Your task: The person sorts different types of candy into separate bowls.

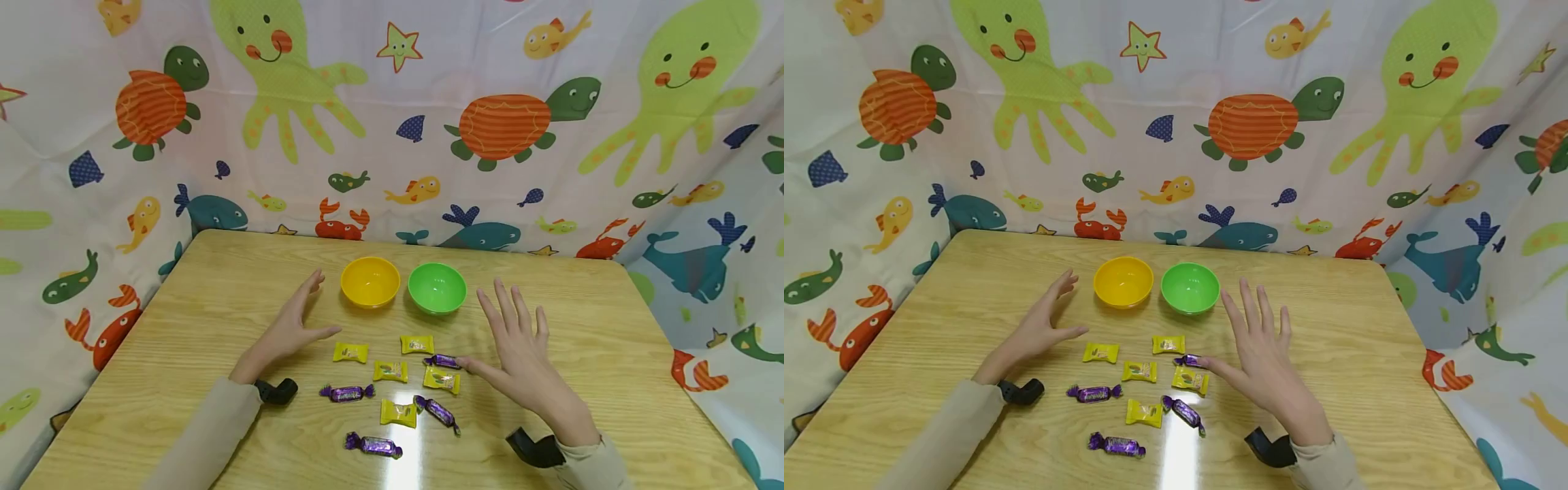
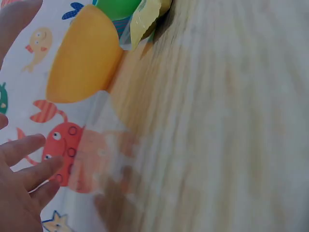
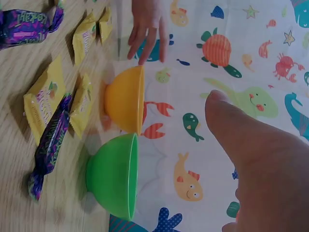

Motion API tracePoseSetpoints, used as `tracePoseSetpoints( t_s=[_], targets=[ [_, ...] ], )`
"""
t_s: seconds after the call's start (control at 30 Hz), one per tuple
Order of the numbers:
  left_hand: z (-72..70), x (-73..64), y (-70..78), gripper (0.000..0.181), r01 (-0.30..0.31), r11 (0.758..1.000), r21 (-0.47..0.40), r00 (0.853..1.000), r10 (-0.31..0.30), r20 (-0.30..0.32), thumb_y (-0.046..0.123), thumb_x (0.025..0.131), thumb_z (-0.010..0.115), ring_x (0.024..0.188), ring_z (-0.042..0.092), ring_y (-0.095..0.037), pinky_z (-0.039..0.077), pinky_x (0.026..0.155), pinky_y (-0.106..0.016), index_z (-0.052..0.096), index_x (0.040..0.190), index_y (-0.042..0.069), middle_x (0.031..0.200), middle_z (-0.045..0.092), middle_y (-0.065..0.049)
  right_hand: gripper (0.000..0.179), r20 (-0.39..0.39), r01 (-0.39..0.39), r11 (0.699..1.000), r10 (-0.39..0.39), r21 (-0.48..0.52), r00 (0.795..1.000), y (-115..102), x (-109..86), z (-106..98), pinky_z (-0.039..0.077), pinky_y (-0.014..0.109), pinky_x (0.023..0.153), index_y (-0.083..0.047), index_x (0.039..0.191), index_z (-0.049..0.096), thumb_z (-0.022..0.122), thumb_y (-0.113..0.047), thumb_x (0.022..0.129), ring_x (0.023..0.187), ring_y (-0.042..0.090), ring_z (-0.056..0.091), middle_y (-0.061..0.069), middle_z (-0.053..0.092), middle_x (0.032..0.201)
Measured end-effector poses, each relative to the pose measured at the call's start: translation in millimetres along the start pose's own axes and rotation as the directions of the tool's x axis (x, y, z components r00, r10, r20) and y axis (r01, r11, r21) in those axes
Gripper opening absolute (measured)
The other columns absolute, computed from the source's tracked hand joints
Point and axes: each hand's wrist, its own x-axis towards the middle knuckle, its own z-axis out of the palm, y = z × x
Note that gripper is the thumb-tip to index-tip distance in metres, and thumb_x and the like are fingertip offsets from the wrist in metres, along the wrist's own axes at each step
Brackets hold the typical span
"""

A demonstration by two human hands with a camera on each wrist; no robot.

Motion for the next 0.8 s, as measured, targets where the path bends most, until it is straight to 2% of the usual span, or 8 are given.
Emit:
tracePoseSetpoints(
  t_s=[0.17, 0.27, 0.37, 0.47, 0.6, 0.8],
  targets=[
    [7.8, 14.9, -7.8, 0.110, 0.016, 0.986, -0.167, 1.000, -0.013, 0.019, 0.028, 0.082, 0.083, 0.145, 0.027, -0.035, 0.017, 0.117, -0.056, 0.007, 0.161, 0.024, 0.162, 0.023, -0.012, 0.105, 0.020, 0.022, 0.999, -0.023, 0.036, 1.000, -5, 8.1, 1, -0.008, 0.070, 0.108, -0.020, 0.161, 0.007, 0.072, -0.053, 0.086, 0.150, 0.035, -0.011, 0.007, -0.010, 0.166],
    [11.3, 22.9, -11.2, 0.109, 0.027, 0.970, -0.243, 0.999, -0.020, 0.030, 0.018, 0.083, 0.083, 0.145, 0.027, -0.035, 0.015, 0.118, -0.056, 0.007, 0.161, 0.020, 0.162, 0.023, -0.012, 0.107, 0.048, 0.023, 0.996, -0.027, 0.081, 0.998, -9, 13.8, 3, -0.009, 0.068, 0.109, -0.023, 0.161, 0.004, 0.072, -0.054, 0.085, 0.150, 0.033, -0.011, 0.005, -0.011, 0.166],
    [15.6, 32.6, -15.5, 0.108, 0.025, 0.950, -0.312, 0.999, -0.013, 0.042, 0.014, 0.083, 0.082, 0.145, 0.026, -0.034, 0.013, 0.118, -0.057, 0.006, 0.161, 0.022, 0.162, 0.022, -0.012, 0.109, 0.069, 0.039, 0.992, -0.048, 0.124, 0.996, -11, 20.9, 6, -0.010, 0.066, 0.111, -0.024, 0.161, 0.002, 0.073, -0.055, 0.085, 0.150, 0.033, -0.010, 0.004, -0.010, 0.166],
    [20.5, 43.4, -17.2, 0.108, 0.021, 0.938, -0.345, 0.998, -0.002, 0.055, 0.016, 0.083, 0.082, 0.146, 0.026, -0.033, 0.013, 0.118, -0.056, 0.007, 0.160, 0.026, 0.162, 0.022, -0.012, 0.109, 0.076, 0.070, 0.986, -0.082, 0.153, 0.994, -13, 28.4, 9, -0.008, 0.066, 0.111, -0.023, 0.161, 0.002, 0.074, -0.052, 0.085, 0.150, 0.034, -0.008, 0.005, -0.008, 0.166],
    [26.7, 56.9, -18.1, 0.110, 0.022, 0.939, -0.343, 0.997, 0.002, 0.071, 0.024, 0.081, 0.085, 0.146, 0.025, -0.032, 0.014, 0.118, -0.054, 0.008, 0.160, 0.029, 0.161, 0.024, -0.011, 0.107, 0.087, 0.109, 0.978, -0.126, 0.176, 0.988, -18, 39.6, 13, -0.007, 0.065, 0.112, -0.020, 0.161, 0.004, 0.075, -0.048, 0.085, 0.150, 0.034, -0.005, 0.006, -0.005, 0.166],
    [33.3, 72.6, -19.4, 0.111, 0.012, 0.924, -0.382, 0.996, 0.021, 0.081, 0.019, 0.081, 0.085, 0.146, 0.024, -0.031, 0.011, 0.119, -0.054, 0.008, 0.161, 0.023, 0.161, 0.024, -0.013, 0.103, 0.114, 0.164, 0.966, -0.189, 0.199, 0.975, -29, 57.1, 21, -0.003, 0.063, 0.113, -0.016, 0.161, 0.009, 0.073, -0.049, 0.087, 0.149, 0.034, 0.004, 0.008, 0.004, 0.165]
  ],
)
